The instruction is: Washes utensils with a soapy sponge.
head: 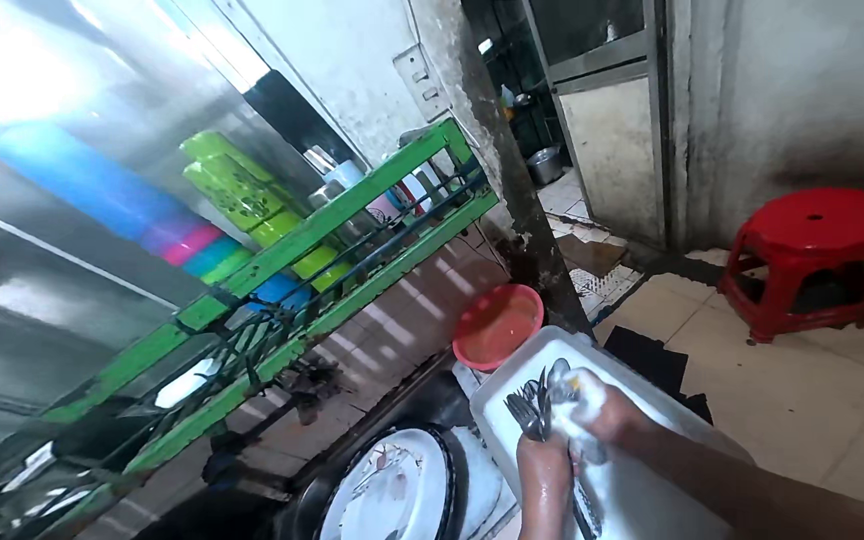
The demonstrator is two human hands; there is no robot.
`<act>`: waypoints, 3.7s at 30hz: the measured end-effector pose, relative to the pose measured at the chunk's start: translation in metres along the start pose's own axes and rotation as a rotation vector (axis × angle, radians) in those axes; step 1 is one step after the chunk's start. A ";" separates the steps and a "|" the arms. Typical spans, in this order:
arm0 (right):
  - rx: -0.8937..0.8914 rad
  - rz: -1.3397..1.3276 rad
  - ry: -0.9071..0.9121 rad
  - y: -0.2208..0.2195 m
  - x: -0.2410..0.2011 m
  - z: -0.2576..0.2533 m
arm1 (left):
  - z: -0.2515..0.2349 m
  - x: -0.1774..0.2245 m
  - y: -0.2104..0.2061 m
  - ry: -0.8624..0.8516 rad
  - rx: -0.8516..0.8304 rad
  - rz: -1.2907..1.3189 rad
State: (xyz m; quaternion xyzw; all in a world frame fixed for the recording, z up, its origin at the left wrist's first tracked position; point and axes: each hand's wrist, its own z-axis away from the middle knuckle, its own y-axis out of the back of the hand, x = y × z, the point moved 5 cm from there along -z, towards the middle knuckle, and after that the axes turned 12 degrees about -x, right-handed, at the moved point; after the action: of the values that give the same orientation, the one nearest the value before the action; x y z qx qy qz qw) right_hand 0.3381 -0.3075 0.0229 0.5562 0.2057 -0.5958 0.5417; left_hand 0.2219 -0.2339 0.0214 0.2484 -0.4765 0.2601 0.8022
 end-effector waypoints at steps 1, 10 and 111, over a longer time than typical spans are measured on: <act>-0.059 0.038 -0.017 -0.002 -0.003 0.002 | -0.001 -0.002 0.001 -0.001 0.001 -0.021; 0.364 -0.138 0.189 0.056 -0.011 -0.015 | -0.004 -0.015 0.008 -0.005 -0.087 0.147; -0.746 0.510 0.001 -0.028 0.018 0.010 | -0.025 -0.011 0.027 -0.096 -0.291 0.758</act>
State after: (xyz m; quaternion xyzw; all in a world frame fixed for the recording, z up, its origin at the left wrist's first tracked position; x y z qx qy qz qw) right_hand 0.3132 -0.3146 0.0001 0.3561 0.2632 -0.3279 0.8345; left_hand 0.2156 -0.2002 0.0047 -0.0492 -0.6033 0.4553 0.6529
